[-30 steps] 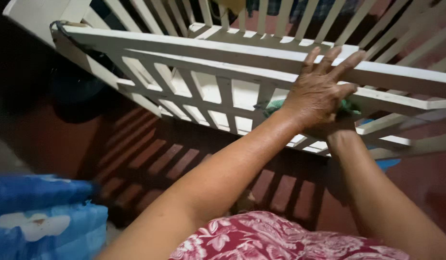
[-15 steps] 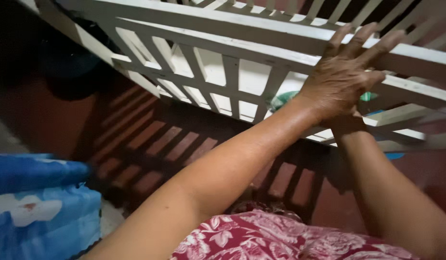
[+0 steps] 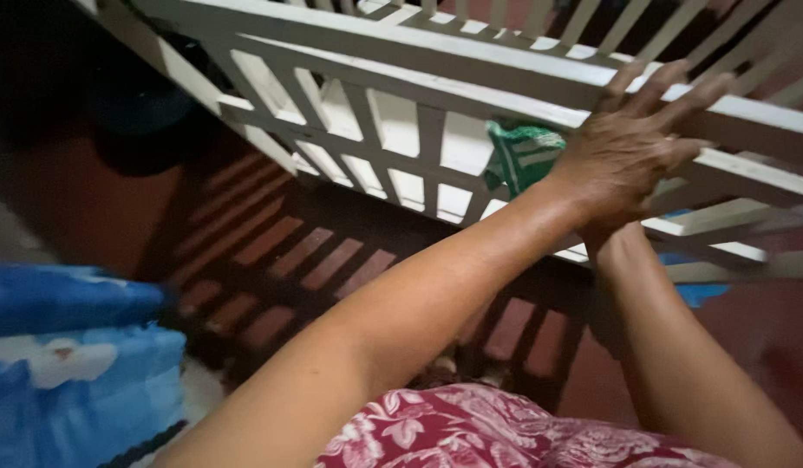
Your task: The person wipes the white wooden crib with a green cloth, cleaning the top rails and vertical slats. They move around the crib to reach different sides, repeatedly wiping the same areas.
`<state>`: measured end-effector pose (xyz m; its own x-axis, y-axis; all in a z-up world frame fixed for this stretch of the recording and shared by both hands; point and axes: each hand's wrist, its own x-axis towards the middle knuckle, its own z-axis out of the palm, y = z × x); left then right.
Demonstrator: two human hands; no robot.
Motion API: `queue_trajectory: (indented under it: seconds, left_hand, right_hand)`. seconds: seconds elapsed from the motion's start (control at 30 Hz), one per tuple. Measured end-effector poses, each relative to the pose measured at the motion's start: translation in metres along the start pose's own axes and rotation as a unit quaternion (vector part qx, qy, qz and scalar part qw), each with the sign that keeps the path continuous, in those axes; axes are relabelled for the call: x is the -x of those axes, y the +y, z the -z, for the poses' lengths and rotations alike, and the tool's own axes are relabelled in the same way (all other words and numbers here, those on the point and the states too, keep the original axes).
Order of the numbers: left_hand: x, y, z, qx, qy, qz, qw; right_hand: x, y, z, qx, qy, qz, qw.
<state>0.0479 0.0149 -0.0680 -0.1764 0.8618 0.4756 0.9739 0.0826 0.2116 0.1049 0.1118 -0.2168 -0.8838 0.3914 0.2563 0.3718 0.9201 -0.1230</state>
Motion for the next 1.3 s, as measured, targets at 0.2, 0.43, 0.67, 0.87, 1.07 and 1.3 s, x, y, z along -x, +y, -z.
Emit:
queue_trajectory:
  seconds: [0.2,0.43,0.67,0.87,1.07,1.3]
  left_hand:
    - [-0.001,-0.012,-0.024,0.062,0.055,-0.039,0.996]
    - [0.002,-0.016,-0.005,-0.07,-0.038,-0.015,0.997]
    - [0.012,-0.055,-0.013,-0.153,0.064,0.066,0.984]
    - [0.028,-0.1,0.012,-0.156,0.04,0.109,0.981]
    - [0.044,-0.114,0.056,-0.16,-0.002,0.155,0.975]
    - [0.048,-0.095,0.065,-0.248,-0.035,0.17,0.953]
  right_hand:
    - [0.02,-0.038,-0.004,-0.03,-0.058,0.039,0.997]
    - [-0.017,-0.026,0.001,0.005,-0.007,-0.008,1.0]
    - [-0.043,-0.07,-0.024,-0.058,0.001,0.022,0.998]
    - [-0.055,-0.068,0.024,-0.108,-0.066,0.049,0.991]
    - [-0.072,-0.122,0.075,-0.26,-0.118,0.044,0.957]
    - [-0.096,-0.18,0.021,-0.417,-0.163,-0.011,0.894]
